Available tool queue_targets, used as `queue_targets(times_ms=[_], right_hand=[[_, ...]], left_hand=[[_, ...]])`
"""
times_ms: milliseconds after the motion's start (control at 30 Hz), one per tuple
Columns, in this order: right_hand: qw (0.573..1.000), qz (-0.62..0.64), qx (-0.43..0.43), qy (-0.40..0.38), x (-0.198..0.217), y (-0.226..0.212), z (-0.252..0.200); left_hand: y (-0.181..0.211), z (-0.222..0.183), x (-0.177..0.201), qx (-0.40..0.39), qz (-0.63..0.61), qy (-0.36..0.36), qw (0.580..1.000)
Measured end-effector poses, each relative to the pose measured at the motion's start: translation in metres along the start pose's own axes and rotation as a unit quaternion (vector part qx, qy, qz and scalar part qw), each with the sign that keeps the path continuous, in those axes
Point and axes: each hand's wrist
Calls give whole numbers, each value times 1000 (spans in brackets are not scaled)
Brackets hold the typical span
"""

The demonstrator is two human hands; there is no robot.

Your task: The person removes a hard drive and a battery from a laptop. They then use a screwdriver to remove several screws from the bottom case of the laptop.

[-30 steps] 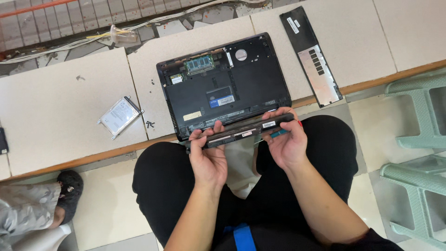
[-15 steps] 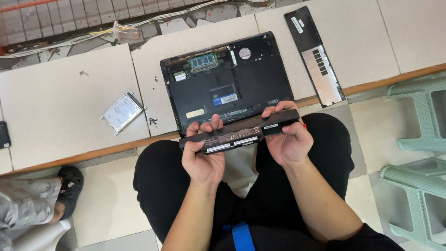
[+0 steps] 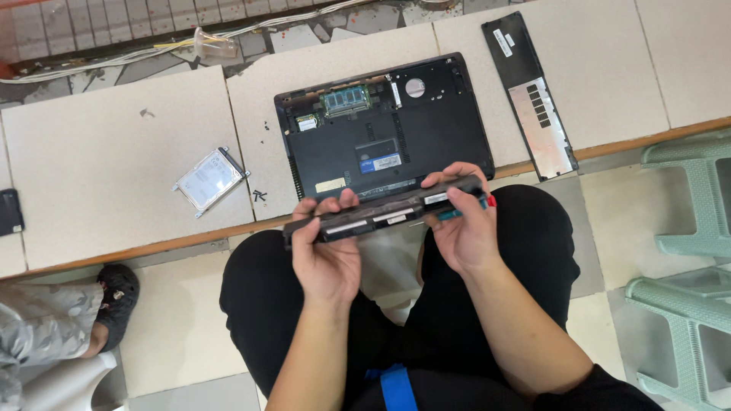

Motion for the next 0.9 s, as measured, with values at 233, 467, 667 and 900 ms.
queue_targets(times_ms=[233,467,667,900], right_hand=[[999,-47,-1,-6,1,12,11],[990,-90,-81,-70,-56,6,15],[961,-216,-76,-154,-98,69,49],[777,-591,125,-176,-201,143,135]], left_hand=[[41,5,-16,-23,67,-40,997],[110,29,22,-144,362,40,920],[167,45,83,-254,488,134,824],[199,75,146,-315,530,233,752]])
Point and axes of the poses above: each hand's wrist, its own z-axis towards the middle knuckle, its own x-axis out of the back of the hand, y = z × x, and after that the axes turned 2 degrees about -y, right-handed
